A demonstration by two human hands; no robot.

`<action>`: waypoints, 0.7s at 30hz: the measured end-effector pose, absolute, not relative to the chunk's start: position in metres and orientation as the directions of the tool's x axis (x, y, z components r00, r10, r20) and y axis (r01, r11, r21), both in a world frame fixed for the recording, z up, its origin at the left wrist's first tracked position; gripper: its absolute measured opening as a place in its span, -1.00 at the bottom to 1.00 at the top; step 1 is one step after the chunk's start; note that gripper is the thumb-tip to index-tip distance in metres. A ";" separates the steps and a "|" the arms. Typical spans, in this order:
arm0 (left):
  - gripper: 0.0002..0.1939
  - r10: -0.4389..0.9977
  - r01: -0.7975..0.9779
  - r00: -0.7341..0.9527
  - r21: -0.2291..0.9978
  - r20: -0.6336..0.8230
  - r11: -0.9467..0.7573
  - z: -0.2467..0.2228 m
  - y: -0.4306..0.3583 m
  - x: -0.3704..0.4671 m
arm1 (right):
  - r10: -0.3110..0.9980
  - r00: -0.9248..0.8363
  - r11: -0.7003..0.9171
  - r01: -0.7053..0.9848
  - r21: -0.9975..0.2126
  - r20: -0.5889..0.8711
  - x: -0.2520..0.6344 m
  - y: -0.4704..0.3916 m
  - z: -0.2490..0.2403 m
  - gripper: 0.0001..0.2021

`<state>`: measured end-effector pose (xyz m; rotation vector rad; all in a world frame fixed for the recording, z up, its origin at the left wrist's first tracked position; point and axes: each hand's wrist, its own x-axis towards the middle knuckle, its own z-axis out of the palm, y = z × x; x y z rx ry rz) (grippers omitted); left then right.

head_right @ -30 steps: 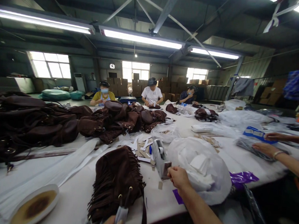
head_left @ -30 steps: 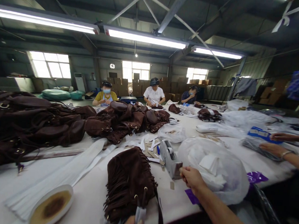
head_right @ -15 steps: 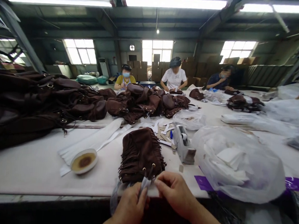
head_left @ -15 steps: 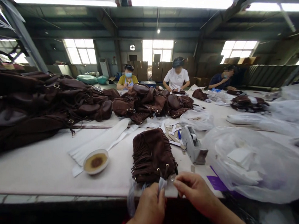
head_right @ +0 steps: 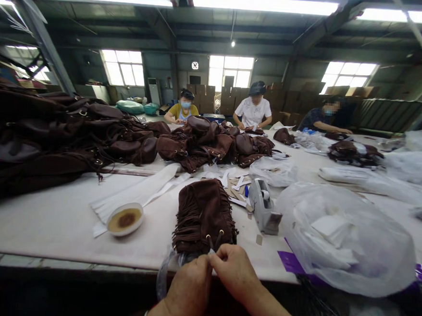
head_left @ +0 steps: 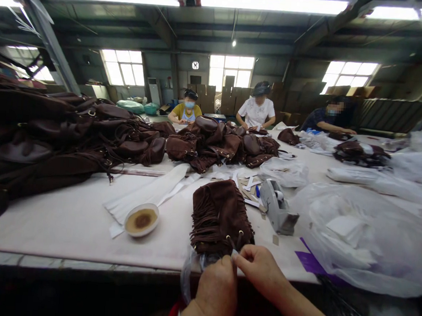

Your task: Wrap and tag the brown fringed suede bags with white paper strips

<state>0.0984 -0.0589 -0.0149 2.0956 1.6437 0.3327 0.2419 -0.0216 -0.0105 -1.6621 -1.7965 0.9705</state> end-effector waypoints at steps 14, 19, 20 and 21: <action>-0.67 0.959 0.857 0.274 0.471 -0.074 -0.208 -0.013 -0.061 0.095 | 0.949 -0.209 -0.123 0.440 -0.889 -0.235 0.250 -0.026 -0.006 -0.72; -0.68 0.961 0.752 0.275 0.614 0.040 -0.241 -0.014 -0.062 0.090 | 0.952 -0.168 -0.187 0.337 -0.923 -0.255 0.250 -0.029 -0.005 -0.79; -0.68 0.959 0.739 0.281 0.627 0.046 -0.247 -0.014 -0.062 0.089 | 0.955 -0.162 -0.186 0.325 -0.927 -0.249 0.250 -0.029 -0.005 -0.78; -0.67 0.956 0.729 0.290 0.636 0.047 -0.252 -0.014 -0.063 0.088 | 0.959 -0.155 -0.181 0.316 -0.931 -0.239 0.249 -0.029 -0.005 -0.77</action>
